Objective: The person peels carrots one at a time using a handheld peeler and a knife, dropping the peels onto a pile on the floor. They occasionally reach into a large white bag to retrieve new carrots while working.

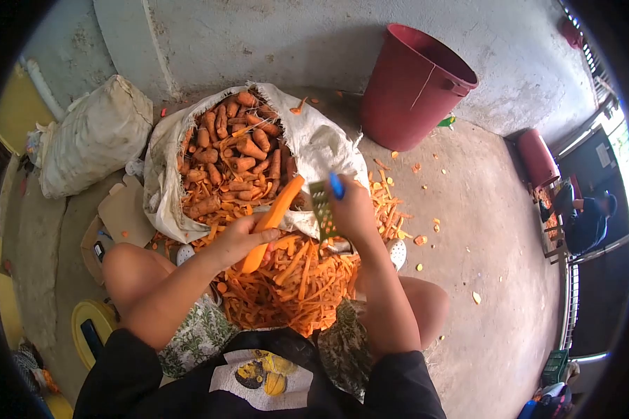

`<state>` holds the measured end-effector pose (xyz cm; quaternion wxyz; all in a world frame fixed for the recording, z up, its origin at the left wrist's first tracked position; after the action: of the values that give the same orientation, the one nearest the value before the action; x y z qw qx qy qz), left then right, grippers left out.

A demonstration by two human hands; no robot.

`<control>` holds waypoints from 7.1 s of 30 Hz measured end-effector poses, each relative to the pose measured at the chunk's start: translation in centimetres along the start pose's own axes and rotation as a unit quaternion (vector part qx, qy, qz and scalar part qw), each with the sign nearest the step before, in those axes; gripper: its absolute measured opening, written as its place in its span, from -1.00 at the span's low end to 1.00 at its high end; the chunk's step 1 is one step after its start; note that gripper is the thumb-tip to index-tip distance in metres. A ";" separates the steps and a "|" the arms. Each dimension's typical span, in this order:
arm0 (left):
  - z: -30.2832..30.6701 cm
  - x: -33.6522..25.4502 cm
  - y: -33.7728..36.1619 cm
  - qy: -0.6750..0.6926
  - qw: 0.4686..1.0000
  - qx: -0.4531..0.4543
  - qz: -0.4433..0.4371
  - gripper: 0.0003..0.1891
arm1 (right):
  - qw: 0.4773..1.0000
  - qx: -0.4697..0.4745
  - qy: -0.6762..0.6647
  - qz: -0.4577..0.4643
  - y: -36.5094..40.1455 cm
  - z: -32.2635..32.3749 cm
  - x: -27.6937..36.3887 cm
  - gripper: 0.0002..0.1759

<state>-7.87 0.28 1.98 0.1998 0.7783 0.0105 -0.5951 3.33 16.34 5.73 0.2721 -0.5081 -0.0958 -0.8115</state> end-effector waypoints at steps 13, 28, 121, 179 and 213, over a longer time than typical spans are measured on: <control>-0.4 -0.9 0.2 -0.272 0.947 -0.088 -0.147 -0.75 | 0.974 0.122 0.163 0.099 3.2 0.5 0.8 -0.76; -1.8 -1.9 1.5 -0.096 0.929 -0.031 -0.355 -0.57 | 0.924 0.257 -0.252 -0.131 6.4 -9.5 -7.5 -0.61; 4.7 0.4 1.6 -0.648 0.760 0.017 0.043 -0.50 | 0.987 -0.037 0.151 0.048 -6.9 9.9 1.9 -0.94; 14.3 22.2 -21.0 -0.634 0.749 -0.078 0.180 -0.51 | 0.834 0.314 0.437 -0.122 -4.8 2.3 -14.6 -0.74; 0.1 1.0 -9.2 0.391 0.911 -0.050 0.120 -0.63 | 0.991 -0.094 -0.073 -0.058 -2.5 2.6 -3.0 -0.67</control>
<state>-10.00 8.46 -1.73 0.2881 0.9331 0.0243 -0.2138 4.94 20.56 4.62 0.1685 -0.5827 -0.0681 -0.7921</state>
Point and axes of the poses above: each hand's wrist, its own y-axis away from the middle knuckle, its own z-axis out of the back of the hand, x = y × z, the point moved 3 cm from there along -y, towards the middle knuckle, and after that the axes turned 9 degrees about -x, right-handed, at the moved point
